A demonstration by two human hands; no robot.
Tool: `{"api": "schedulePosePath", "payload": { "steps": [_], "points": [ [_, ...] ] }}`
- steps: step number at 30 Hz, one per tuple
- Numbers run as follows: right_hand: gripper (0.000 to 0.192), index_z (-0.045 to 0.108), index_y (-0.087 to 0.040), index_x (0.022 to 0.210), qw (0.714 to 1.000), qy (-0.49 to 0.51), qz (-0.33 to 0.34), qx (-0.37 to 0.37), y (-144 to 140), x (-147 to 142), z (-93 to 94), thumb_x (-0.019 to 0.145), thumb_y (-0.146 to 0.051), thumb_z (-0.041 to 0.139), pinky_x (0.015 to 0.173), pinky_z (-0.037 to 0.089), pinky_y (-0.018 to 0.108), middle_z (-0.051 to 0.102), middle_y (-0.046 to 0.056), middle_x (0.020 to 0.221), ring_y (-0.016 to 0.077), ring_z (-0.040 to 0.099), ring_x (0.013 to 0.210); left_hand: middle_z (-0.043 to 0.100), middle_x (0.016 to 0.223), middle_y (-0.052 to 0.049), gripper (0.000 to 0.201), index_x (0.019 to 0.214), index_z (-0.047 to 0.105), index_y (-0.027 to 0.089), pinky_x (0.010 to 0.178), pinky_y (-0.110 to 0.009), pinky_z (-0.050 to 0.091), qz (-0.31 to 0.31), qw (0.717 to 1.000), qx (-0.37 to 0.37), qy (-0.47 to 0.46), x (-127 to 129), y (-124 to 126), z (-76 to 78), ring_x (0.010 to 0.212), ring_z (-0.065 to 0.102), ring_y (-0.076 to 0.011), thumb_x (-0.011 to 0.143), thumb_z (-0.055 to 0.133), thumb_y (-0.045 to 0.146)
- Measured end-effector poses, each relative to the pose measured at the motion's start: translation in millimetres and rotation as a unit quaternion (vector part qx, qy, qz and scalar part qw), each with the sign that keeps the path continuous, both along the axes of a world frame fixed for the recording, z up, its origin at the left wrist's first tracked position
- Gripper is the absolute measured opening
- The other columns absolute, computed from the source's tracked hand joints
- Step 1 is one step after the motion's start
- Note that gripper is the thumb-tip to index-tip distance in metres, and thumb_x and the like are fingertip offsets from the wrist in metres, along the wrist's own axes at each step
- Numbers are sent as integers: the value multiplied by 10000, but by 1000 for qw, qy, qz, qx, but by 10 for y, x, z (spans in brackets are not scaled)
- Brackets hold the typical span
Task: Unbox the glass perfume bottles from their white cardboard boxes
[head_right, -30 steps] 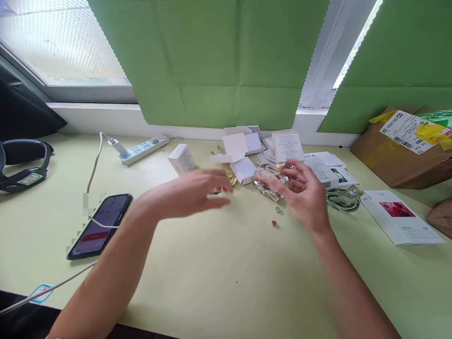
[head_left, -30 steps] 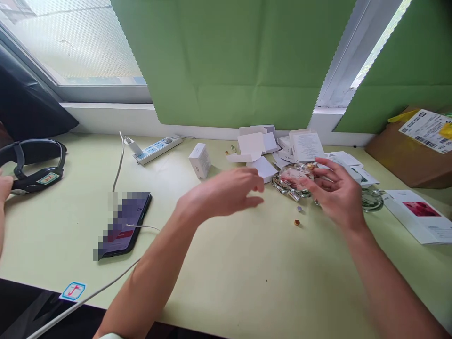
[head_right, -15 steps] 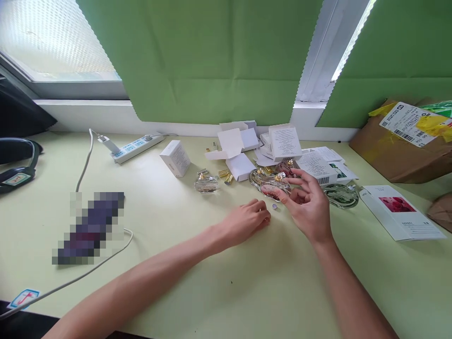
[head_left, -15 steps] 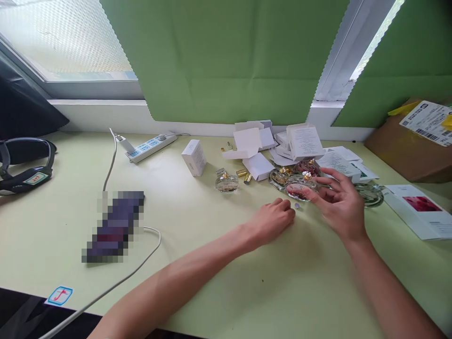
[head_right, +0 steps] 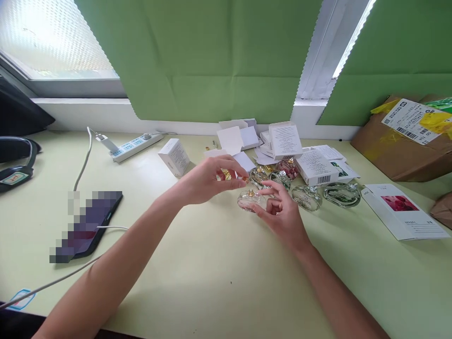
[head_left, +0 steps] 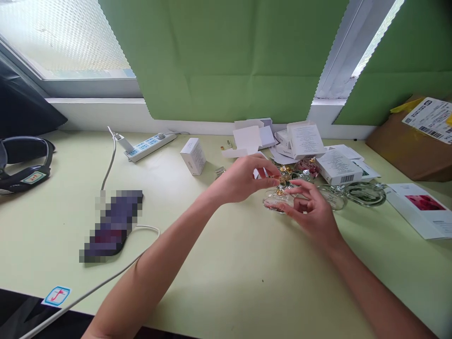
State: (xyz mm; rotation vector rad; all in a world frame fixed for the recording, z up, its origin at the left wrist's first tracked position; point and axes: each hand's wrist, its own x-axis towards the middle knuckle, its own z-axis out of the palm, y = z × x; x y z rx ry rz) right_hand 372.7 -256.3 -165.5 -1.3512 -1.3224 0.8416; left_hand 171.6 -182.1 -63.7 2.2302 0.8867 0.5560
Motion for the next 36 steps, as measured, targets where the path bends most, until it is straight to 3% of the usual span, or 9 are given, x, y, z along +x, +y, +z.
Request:
{"api": "schedulePosePath", "payload": {
  "steps": [5,15,36],
  "points": [
    [567,542,-302,1212,999,20,27,-12,-2,-61,-82,719,-407,802,432,386,225,618,17,1076,38,375,485,631,1051,-32,190,1025,725,244,732,-269,463,-40,998,8,40,23,29,-115,870,593,-128,908,602,328],
    [560,527,-310,1230,998,28,46,-22,-3,-65,-125,743,-423,780,446,418,231,615,16,1084,45,400,498,631,1025,-46,195,1033,727,238,752,-276,447,-48,994,27,95,60,35,-180,809,576,-137,917,586,306],
    [559,517,-314,1252,997,43,58,-33,11,-46,-189,764,-405,773,479,447,231,615,17,1092,50,430,529,647,962,-43,253,971,750,228,690,-255,419,-55,996,-6,66,68,67,-236,764,555,-126,932,558,388]
  ]
}}
